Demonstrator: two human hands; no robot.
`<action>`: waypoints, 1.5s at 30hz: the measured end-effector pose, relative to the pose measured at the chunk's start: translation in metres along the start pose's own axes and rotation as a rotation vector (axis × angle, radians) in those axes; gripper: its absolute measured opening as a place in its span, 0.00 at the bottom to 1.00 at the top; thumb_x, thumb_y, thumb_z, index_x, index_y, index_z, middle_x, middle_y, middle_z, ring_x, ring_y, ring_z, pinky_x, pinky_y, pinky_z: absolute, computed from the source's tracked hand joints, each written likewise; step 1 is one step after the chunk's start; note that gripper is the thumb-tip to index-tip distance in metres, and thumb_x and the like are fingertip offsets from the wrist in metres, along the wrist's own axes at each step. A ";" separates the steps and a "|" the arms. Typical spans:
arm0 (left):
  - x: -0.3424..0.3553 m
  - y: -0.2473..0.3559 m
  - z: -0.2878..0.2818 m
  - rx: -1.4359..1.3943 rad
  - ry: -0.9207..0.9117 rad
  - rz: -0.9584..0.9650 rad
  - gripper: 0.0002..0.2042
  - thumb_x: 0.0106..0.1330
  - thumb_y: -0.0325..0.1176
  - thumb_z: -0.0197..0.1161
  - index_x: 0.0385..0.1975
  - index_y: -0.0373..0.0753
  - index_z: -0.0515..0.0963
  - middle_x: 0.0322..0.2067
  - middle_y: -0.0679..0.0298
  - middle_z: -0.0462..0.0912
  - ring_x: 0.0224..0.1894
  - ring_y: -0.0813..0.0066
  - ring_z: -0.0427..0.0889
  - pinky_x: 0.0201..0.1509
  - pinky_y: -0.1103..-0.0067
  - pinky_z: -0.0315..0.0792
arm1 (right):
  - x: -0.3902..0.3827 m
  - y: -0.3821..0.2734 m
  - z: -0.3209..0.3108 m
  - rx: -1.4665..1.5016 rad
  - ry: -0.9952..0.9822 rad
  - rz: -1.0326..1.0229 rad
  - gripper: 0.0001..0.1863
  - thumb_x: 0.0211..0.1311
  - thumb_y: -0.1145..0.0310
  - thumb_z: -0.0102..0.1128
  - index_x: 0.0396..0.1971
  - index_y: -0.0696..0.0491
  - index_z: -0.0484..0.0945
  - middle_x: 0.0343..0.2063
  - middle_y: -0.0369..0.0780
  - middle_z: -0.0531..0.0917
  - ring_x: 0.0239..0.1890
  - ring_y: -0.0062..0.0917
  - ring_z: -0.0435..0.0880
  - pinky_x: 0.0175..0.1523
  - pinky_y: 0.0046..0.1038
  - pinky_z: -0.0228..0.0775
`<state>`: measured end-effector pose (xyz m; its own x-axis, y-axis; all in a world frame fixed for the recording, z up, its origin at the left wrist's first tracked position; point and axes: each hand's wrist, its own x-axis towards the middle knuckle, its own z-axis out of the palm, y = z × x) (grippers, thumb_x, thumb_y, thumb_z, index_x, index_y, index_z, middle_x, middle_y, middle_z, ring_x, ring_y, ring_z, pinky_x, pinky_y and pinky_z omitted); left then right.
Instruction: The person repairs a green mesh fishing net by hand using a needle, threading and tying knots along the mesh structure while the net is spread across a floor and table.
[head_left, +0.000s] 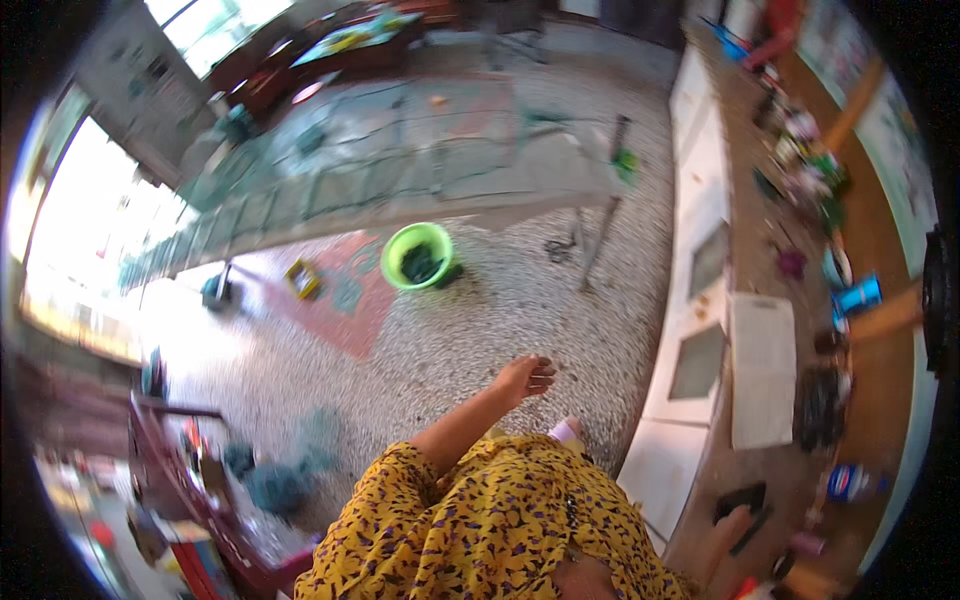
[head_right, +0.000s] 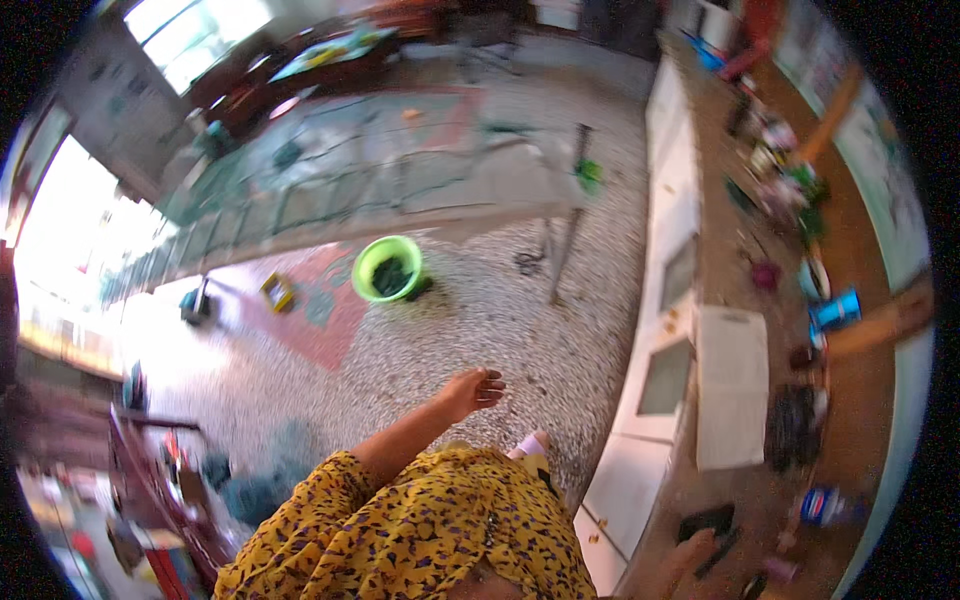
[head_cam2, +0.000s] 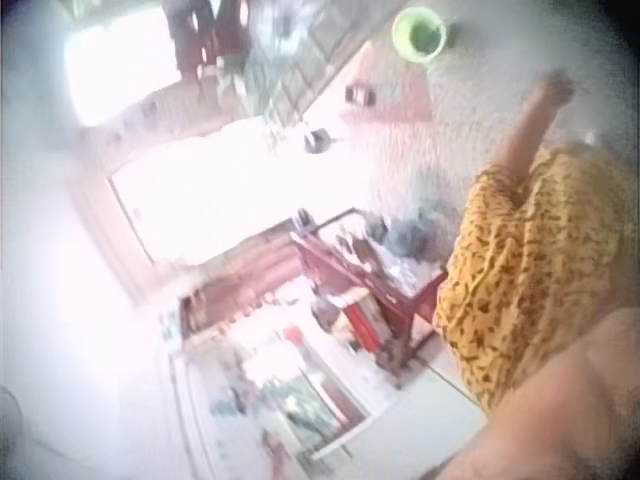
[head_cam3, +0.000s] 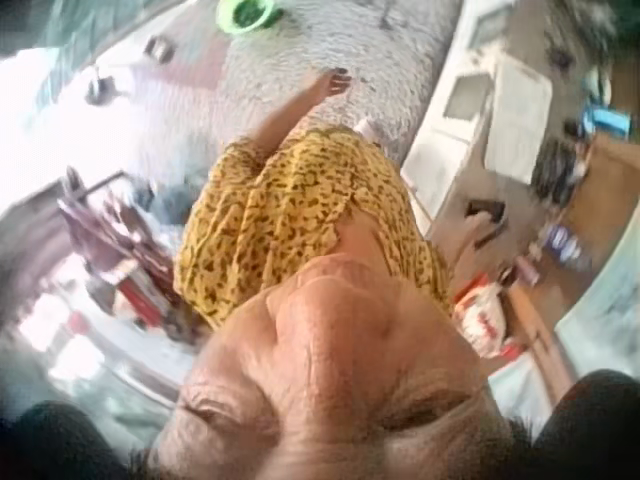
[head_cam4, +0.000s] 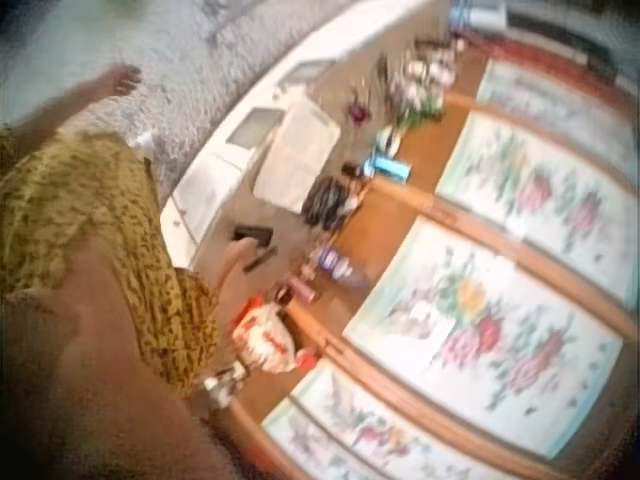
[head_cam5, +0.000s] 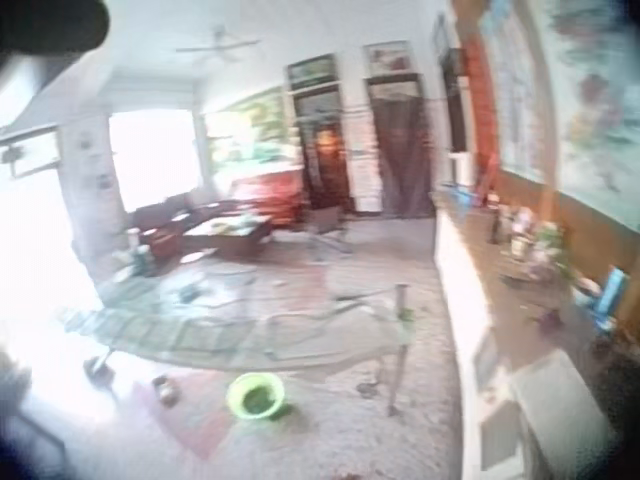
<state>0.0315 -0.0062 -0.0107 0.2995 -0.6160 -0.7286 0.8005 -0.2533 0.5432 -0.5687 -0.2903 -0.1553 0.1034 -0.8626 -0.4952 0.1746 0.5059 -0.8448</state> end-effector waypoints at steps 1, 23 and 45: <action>-0.001 0.002 -0.011 -0.046 0.011 0.043 0.18 0.70 0.43 0.41 0.48 0.36 0.70 0.37 0.62 0.78 0.38 0.69 0.78 0.43 0.72 0.73 | 0.027 -0.003 0.026 -0.172 0.116 0.006 0.29 0.57 0.55 0.55 0.56 0.52 0.66 0.51 0.47 0.74 0.49 0.35 0.73 0.48 0.37 0.70; -0.263 -0.026 -0.282 -0.658 0.507 0.537 0.17 0.71 0.42 0.40 0.45 0.37 0.71 0.37 0.62 0.78 0.36 0.73 0.78 0.42 0.76 0.73 | -0.369 0.185 0.725 -1.058 -1.428 -0.020 0.14 0.60 0.68 0.54 0.45 0.57 0.70 0.37 0.38 0.77 0.31 0.21 0.79 0.29 0.21 0.71; -0.328 0.179 -0.541 -0.177 0.666 0.612 0.22 0.65 0.48 0.54 0.15 0.37 0.73 0.12 0.67 0.75 0.14 0.81 0.71 0.18 0.84 0.63 | -0.663 0.358 1.041 -1.112 -1.762 1.315 0.23 0.66 0.53 0.43 0.49 0.57 0.68 0.37 0.40 0.79 0.34 0.25 0.79 0.38 0.26 0.75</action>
<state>0.3577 0.5540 0.0993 0.8900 -0.0342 -0.4547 0.4552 0.1265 0.8814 0.4443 0.4636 0.0813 0.1352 0.8190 -0.5576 -0.8945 -0.1412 -0.4243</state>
